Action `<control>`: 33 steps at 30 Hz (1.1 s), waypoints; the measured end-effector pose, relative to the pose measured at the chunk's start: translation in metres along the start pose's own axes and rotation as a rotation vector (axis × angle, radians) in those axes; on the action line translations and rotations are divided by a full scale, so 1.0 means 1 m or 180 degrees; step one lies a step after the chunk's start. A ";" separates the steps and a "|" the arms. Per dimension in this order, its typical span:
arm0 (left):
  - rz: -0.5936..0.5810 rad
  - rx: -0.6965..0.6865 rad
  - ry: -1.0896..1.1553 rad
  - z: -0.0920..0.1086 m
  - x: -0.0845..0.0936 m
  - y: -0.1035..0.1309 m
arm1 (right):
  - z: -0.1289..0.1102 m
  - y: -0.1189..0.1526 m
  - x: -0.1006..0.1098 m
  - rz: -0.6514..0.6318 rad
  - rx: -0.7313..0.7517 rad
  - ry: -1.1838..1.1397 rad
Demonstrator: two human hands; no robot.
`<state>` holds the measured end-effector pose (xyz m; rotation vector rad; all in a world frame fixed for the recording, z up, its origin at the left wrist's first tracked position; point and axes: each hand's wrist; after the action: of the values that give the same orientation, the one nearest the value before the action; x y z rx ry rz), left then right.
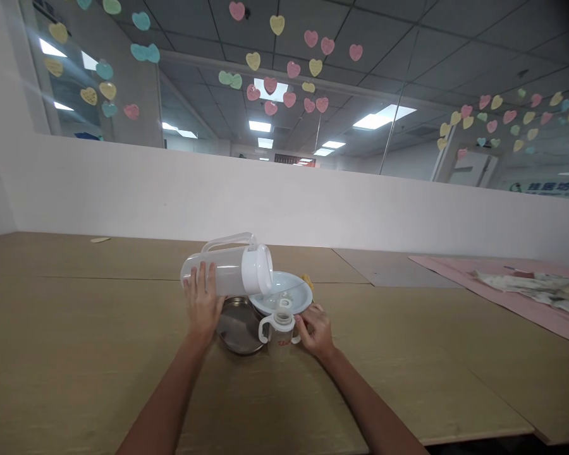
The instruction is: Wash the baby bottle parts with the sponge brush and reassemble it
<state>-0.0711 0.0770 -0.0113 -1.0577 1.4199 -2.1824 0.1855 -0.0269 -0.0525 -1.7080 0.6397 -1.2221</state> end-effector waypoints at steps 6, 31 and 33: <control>-0.0076 -0.0064 -0.0054 0.002 0.001 0.001 | 0.001 0.000 -0.002 0.0011 0.0030 0.0021; 0.0063 0.0316 0.0397 0.004 0.001 0.003 | 0.004 0.001 -0.004 0.0008 -0.0010 0.0140; 0.0154 0.0238 0.0626 0.002 -0.001 0.002 | 0.004 0.001 -0.005 0.0063 0.0016 0.0144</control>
<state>-0.0697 0.0753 -0.0132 -0.7932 1.4154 -2.3377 0.1873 -0.0220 -0.0557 -1.6701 0.6786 -1.2506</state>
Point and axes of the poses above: each hand's wrist, its own y-axis away from the middle knuckle, its own x-axis out of the back of the hand, z = x × y, and after that the axes turned 11 degrees about y, right-handed
